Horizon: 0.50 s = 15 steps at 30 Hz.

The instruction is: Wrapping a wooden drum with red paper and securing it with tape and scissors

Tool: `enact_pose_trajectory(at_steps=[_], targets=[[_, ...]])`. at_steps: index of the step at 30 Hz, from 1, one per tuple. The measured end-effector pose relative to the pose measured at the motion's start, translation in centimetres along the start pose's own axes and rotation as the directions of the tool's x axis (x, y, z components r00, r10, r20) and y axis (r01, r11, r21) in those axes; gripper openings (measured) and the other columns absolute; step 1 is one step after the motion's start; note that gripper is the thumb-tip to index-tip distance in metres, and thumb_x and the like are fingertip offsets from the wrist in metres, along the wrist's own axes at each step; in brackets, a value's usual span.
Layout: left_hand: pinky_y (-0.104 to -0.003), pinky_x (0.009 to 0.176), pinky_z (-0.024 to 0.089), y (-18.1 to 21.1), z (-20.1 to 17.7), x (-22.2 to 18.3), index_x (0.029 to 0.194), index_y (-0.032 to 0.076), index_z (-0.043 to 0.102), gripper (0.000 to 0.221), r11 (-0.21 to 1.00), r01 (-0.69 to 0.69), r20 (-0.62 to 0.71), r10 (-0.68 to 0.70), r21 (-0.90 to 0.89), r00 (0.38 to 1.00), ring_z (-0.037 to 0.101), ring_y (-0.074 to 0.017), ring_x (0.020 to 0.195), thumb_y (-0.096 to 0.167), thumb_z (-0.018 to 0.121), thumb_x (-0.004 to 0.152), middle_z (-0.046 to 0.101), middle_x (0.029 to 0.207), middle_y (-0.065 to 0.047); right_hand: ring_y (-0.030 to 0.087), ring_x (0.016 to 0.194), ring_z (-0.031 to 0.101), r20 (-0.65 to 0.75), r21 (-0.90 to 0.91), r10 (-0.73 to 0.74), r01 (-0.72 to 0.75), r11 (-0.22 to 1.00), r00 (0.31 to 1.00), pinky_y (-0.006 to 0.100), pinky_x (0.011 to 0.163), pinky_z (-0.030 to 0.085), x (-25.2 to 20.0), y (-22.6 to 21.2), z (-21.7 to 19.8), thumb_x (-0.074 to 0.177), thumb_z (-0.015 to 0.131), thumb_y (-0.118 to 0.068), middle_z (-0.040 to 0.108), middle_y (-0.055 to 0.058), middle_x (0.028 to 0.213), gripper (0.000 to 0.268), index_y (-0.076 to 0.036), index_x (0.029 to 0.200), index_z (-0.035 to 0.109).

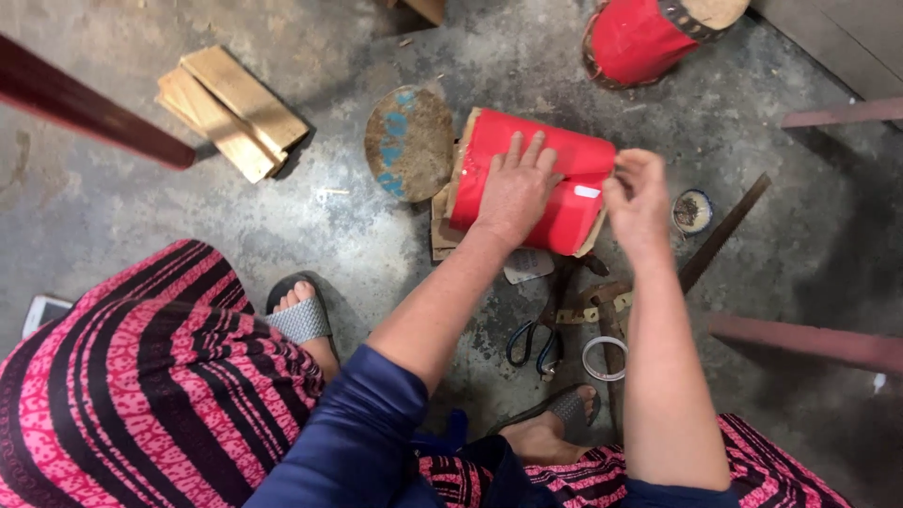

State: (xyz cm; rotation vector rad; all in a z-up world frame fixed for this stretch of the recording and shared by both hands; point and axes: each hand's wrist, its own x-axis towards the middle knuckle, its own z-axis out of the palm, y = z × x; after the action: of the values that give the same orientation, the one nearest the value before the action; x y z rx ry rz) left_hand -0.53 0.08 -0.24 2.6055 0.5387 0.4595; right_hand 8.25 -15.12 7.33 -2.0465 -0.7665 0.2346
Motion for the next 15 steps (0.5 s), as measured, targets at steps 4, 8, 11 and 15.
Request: enact_pose_trajectory(at_steps=[4, 8, 11, 15], targets=[[-0.047, 0.099, 0.046, -0.5, 0.7, -0.3, 0.112, 0.019, 0.055, 0.031, 0.999, -0.03, -0.051, 0.032, 0.038, 0.998, 0.056, -0.0387, 0.134, 0.048, 0.052, 0.101, 0.06, 0.144, -0.01, 0.038, 0.122, 0.06, 0.06, -0.083, 0.073, -0.068, 0.994, 0.996, 0.052, 0.106, 0.046, -0.7, -0.4, -0.6, 0.104, 0.057, -0.005, 0.058, 0.021, 0.137, 0.053, -0.014, 0.154, 0.043], [-0.045, 0.093, 0.05, -0.9, 0.7, -0.4, 0.109, 0.02, 0.056, 0.027, 0.991, -0.062, -0.117, 0.076, 0.114, 0.99, 0.06, -0.0359, 0.13, 0.046, 0.056, 0.1, 0.063, 0.141, -0.008, 0.051, 0.142, 0.037, 0.119, -0.32, -0.104, 0.137, 0.937, 0.987, 0.057, 0.12, 0.03, -0.4, -2.1, 0.1, 0.096, 0.056, 0.008, 0.041, 0.029, 0.148, 0.065, -0.017, 0.156, 0.049], [-0.044, 0.091, 0.051, -1.0, 0.2, -0.5, 0.107, 0.02, 0.055, 0.026, 0.988, -0.07, -0.111, 0.085, 0.136, 0.99, 0.061, -0.034, 0.129, 0.046, 0.054, 0.102, 0.064, 0.14, -0.006, 0.046, 0.147, 0.034, 0.179, -0.381, -0.103, 0.165, 0.91, 0.978, 0.054, 0.121, 0.03, -0.2, -1.0, 0.7, 0.093, 0.062, 0.001, 0.038, 0.024, 0.156, 0.064, -0.026, 0.151, 0.054], [-0.043, 0.093, 0.052, -1.7, 0.6, -0.5, 0.108, 0.021, 0.055, 0.029, 0.983, -0.073, -0.059, 0.084, 0.168, 0.995, 0.059, -0.0315, 0.131, 0.049, 0.052, 0.102, 0.063, 0.141, -0.004, 0.033, 0.131, 0.054, 0.191, -0.428, -0.114, 0.188, 0.884, 0.975, 0.045, 0.112, 0.043, 0.9, 3.7, 1.0, 0.086, 0.078, -0.016, 0.06, 0.005, 0.139, 0.049, -0.029, 0.133, 0.071]])
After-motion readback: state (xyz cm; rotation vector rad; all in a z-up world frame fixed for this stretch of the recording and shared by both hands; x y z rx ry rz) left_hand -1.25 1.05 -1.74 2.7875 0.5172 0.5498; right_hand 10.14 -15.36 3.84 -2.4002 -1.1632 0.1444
